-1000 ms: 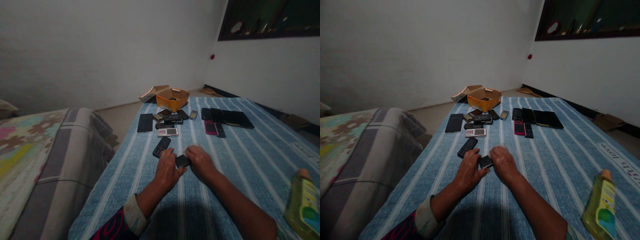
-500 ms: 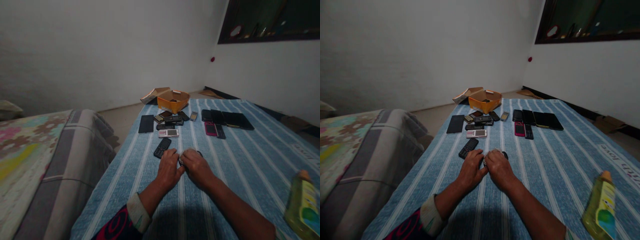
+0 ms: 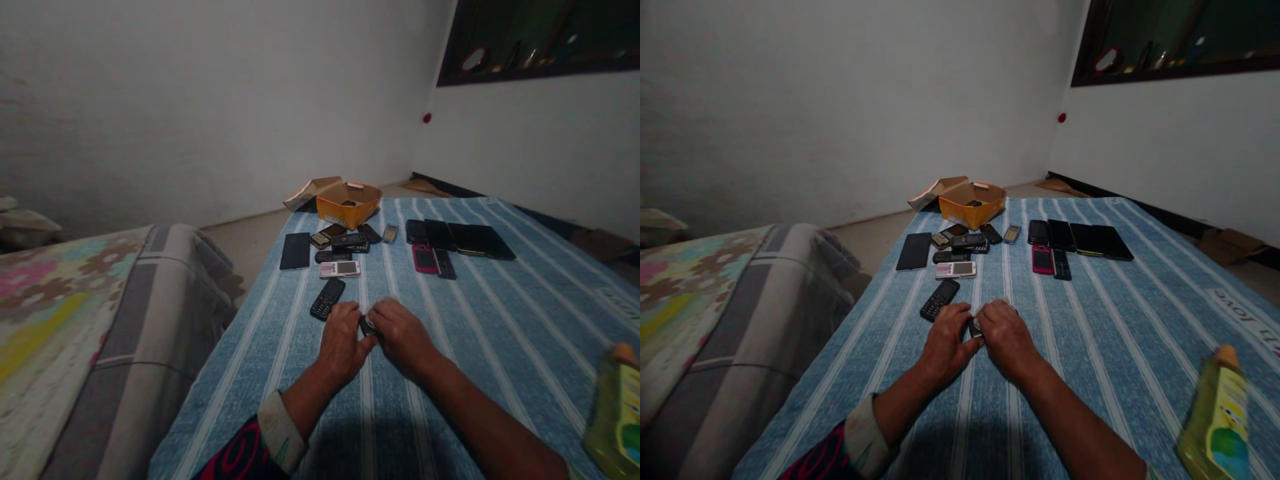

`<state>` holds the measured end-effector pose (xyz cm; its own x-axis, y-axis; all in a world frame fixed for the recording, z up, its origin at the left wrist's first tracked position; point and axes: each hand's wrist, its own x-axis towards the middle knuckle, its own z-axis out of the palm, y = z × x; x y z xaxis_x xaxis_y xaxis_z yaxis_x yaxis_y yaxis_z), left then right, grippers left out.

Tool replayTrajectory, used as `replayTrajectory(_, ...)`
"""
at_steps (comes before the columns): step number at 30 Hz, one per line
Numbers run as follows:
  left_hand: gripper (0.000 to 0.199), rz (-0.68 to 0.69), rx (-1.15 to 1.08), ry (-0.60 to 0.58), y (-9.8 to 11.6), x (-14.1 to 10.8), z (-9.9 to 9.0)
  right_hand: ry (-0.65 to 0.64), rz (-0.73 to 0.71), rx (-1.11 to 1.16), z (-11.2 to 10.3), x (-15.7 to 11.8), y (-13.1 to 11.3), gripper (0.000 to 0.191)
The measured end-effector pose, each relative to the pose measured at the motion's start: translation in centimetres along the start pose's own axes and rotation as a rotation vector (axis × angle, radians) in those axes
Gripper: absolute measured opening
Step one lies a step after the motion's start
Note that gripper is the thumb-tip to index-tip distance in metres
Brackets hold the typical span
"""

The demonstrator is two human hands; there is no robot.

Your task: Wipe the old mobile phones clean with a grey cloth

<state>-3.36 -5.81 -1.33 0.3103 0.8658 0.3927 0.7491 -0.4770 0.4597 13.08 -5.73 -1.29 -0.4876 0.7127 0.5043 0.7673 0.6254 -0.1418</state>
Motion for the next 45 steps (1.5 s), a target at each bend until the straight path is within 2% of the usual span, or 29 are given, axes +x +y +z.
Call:
replayTrajectory(4,0.033,-0.002,-0.014,-0.018,0.1,0.1,-0.3,-0.044,0.191,-0.074,-0.5,-0.4,2.4,0.023)
replayTrajectory(7,0.035,-0.003,-0.007,-0.017,0.1,0.1,-0.2,-0.037,0.247,-0.085,-0.7,-0.8,3.2,0.025)
replayTrajectory(9,0.036,0.008,0.004,-0.013,-0.1,0.0,0.0,0.0,0.205,-0.066,-0.6,-1.0,2.7,0.024)
replayTrajectory(14,0.038,0.056,0.017,-0.003,-0.6,-0.1,0.5,0.082,-0.054,-0.016,-0.1,-1.5,0.8,0.018)
replayTrajectory(16,0.035,0.061,0.028,-0.008,-0.7,-0.1,0.5,0.091,-0.067,-0.04,-0.1,-1.7,1.0,0.017)
replayTrajectory(22,0.035,0.095,0.048,-0.018,-0.4,0.2,-0.1,0.002,0.209,-0.099,-1.2,-2.1,3.7,0.027)
replayTrajectory(24,0.028,0.111,0.039,-0.025,-0.3,0.4,-0.3,0.033,0.297,-0.039,-1.6,-2.2,4.5,0.034)
replayTrajectory(27,0.019,0.121,0.023,-0.022,-0.2,0.8,-0.4,0.169,0.347,0.082,-1.9,-2.2,5.2,0.042)
replayTrajectory(30,0.028,0.112,0.01,-0.011,-0.3,1.2,-0.4,0.297,0.305,0.161,-2.2,-1.9,5.2,0.047)
replayTrajectory(33,0.032,0.103,0.003,0.003,-0.5,1.5,-0.3,0.366,0.217,0.189,-2.2,-1.3,4.1,0.045)
replayTrajectory(37,0.03,0.121,-0.021,0.045,-0.7,1.6,-0.1,0.347,0.021,0.126,-1.5,-0.3,1.4,0.029)
replayTrajectory(40,0.028,0.151,-0.055,0.052,-0.7,1.6,-0.1,0.346,-0.116,0.05,-0.5,0.3,0.0,0.027)
replayTrajectory(42,0.028,0.166,-0.061,0.06,-0.7,1.6,-0.1,0.33,-0.13,0.017,-0.1,0.5,0.1,0.026)
replayTrajectory(45,0.027,0.168,-0.052,0.082,-0.6,1.7,0.0,0.281,-0.061,-0.01,-0.3,0.6,1.7,0.027)
